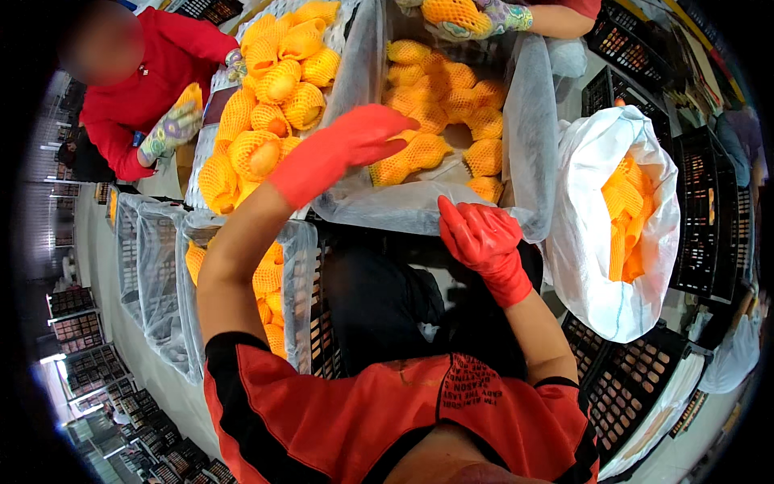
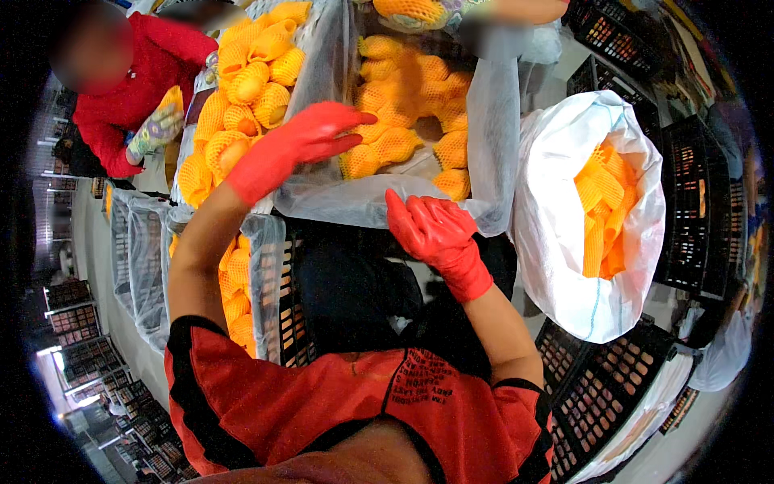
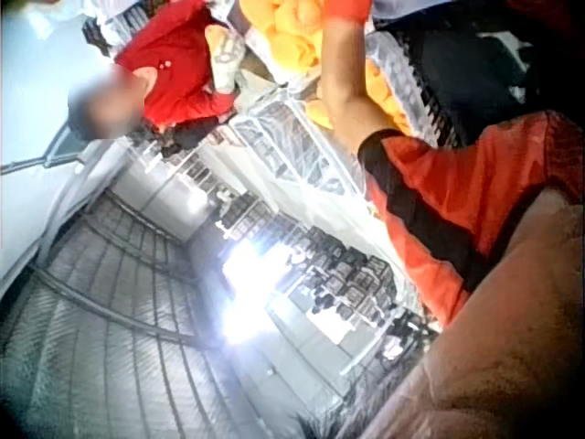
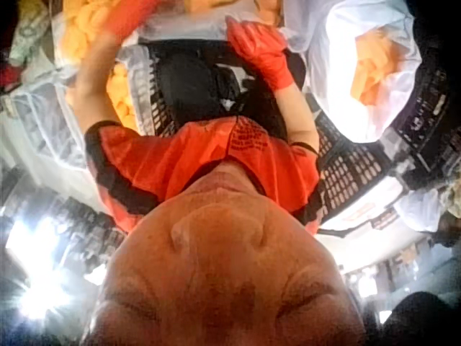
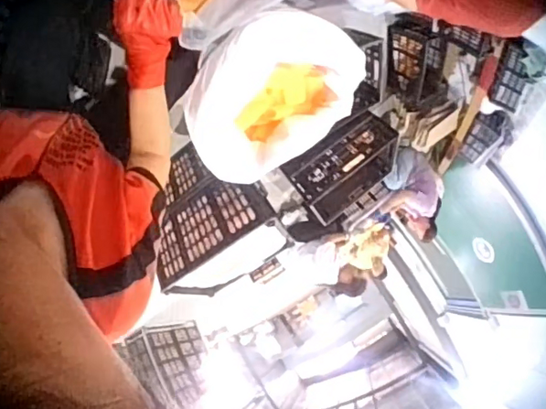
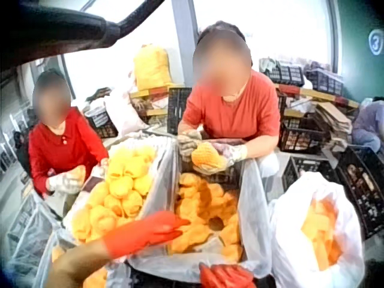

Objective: The person takes individual pieces of fruit, places them into protective foam sleeves, and then puts the sleeved fruit into a large white bag.

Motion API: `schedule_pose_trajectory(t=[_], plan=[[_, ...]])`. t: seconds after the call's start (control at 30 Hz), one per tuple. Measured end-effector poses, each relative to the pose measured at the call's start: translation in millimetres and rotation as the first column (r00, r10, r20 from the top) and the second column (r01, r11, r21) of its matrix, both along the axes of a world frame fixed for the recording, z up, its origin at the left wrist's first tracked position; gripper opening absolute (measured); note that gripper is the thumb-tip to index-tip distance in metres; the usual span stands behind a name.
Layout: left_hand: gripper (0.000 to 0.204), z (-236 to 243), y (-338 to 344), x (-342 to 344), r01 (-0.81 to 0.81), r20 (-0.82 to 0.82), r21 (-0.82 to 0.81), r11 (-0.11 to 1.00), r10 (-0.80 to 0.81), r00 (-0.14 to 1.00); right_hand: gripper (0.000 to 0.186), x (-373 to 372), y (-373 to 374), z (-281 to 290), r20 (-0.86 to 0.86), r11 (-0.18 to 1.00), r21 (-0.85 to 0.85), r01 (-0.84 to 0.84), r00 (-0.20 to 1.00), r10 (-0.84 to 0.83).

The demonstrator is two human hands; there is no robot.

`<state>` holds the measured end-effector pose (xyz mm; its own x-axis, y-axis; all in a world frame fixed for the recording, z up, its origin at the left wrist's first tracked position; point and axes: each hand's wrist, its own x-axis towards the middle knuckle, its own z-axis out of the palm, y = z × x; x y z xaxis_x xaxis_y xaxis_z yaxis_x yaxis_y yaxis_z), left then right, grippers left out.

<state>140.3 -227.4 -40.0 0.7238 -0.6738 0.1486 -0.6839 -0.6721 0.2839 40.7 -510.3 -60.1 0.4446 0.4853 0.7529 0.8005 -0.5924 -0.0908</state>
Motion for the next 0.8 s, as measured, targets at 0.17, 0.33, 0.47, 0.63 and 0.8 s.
schedule_pose_trajectory(t=[0.17,0.33,0.47,0.63,0.8], plan=[[0.038,-97,-63,60,0.067,-0.273,0.342,0.937,0.031,0.961,0.029,0,-2,-3,0.045,1.0,-0.023,0.009,0.999,-0.008],[0.028,-150,-88,91,-0.072,-0.451,0.478,0.875,0.315,0.835,0.026,5,1,-9,0.091,0.999,0.005,0.033,0.995,-0.033],[0.034,-140,-90,92,0.096,-0.386,0.541,0.835,0.145,0.911,0.027,6,-5,-14,0.088,0.998,-0.033,0.048,0.995,-0.045],[0.062,-124,-76,74,0.174,-0.22,0.581,0.795,-0.053,0.974,0.025,2,-3,-8,0.099,0.997,0.009,0.079,0.992,-0.079],[0.073,-45,-57,47,-0.261,-0.413,0.458,0.85,0.464,0.784,0.023,-2,-2,-2,-0.023,0.996,0.062,0.063,0.998,-0.062]])
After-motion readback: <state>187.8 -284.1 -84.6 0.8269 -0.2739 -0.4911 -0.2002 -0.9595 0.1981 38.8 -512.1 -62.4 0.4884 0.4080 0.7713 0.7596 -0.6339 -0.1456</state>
